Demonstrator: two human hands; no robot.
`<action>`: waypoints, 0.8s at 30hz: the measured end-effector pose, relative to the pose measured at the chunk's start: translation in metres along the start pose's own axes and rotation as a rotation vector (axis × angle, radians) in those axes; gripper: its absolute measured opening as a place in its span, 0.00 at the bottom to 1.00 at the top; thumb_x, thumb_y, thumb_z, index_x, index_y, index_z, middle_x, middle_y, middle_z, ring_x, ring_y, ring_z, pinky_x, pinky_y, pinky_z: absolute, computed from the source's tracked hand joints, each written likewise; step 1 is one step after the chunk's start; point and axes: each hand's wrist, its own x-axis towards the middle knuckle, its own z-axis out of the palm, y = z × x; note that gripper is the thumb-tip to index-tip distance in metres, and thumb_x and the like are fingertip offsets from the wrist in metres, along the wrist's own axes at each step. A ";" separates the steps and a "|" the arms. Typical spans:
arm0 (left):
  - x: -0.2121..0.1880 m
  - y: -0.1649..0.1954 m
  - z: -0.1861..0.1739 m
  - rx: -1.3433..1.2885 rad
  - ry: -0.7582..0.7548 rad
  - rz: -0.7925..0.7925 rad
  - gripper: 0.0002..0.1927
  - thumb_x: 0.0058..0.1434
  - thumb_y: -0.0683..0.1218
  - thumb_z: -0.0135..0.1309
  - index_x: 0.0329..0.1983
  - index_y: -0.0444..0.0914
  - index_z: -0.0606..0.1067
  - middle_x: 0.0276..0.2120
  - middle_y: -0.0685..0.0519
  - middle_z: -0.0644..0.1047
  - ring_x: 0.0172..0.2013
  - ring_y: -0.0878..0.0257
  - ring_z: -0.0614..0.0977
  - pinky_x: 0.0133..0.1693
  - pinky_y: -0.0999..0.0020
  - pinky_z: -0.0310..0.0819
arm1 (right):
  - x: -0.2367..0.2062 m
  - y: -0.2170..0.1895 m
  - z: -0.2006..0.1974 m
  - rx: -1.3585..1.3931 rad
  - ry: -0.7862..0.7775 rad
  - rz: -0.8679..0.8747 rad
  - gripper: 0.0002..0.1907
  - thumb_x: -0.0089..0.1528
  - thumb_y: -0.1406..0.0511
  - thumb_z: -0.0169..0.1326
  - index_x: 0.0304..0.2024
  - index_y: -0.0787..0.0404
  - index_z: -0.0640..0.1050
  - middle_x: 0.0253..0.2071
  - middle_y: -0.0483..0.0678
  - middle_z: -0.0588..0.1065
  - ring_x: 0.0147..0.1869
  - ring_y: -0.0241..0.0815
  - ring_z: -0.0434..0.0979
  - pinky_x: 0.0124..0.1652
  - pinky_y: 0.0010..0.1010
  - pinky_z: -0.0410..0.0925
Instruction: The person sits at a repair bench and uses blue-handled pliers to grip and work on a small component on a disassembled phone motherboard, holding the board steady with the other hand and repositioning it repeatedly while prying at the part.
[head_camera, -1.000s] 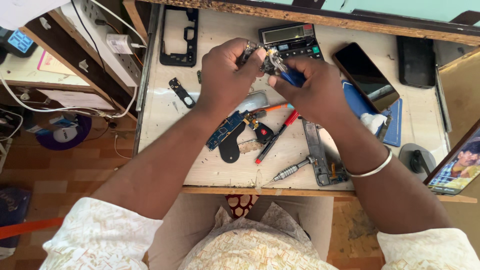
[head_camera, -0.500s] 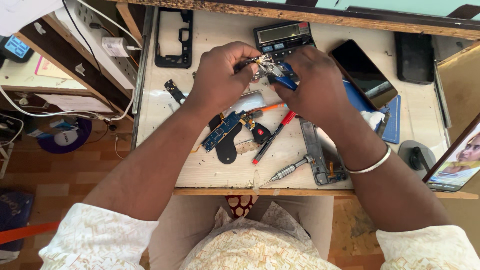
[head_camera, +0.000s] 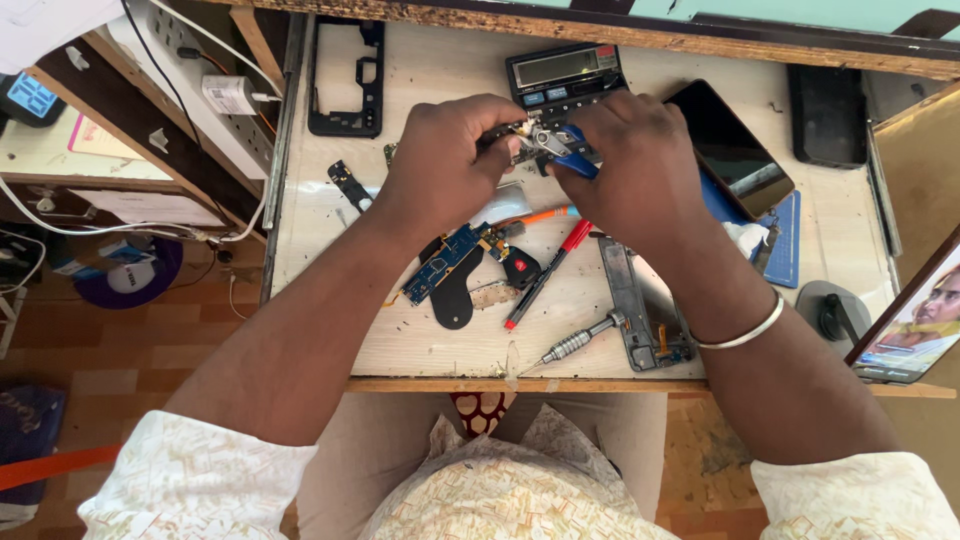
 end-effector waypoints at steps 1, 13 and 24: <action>0.000 0.000 0.000 0.010 -0.005 0.006 0.09 0.65 0.38 0.59 0.48 0.36 0.80 0.31 0.48 0.85 0.30 0.66 0.86 0.35 0.69 0.79 | 0.000 0.000 0.000 0.012 -0.002 -0.005 0.18 0.52 0.64 0.72 0.40 0.61 0.80 0.36 0.50 0.75 0.42 0.53 0.77 0.41 0.46 0.67; 0.005 -0.006 0.016 -0.478 0.075 -0.297 0.08 0.65 0.37 0.54 0.46 0.32 0.79 0.34 0.52 0.84 0.32 0.69 0.88 0.31 0.76 0.84 | -0.001 -0.006 0.007 0.099 0.034 0.056 0.14 0.54 0.69 0.68 0.41 0.64 0.79 0.33 0.51 0.76 0.36 0.51 0.78 0.36 0.40 0.70; 0.001 -0.004 0.018 -0.514 0.156 -0.269 0.07 0.66 0.36 0.53 0.44 0.31 0.79 0.30 0.51 0.83 0.30 0.70 0.86 0.32 0.75 0.85 | 0.001 -0.010 0.012 0.161 0.011 0.117 0.13 0.52 0.71 0.66 0.39 0.65 0.80 0.33 0.53 0.77 0.32 0.51 0.79 0.33 0.38 0.70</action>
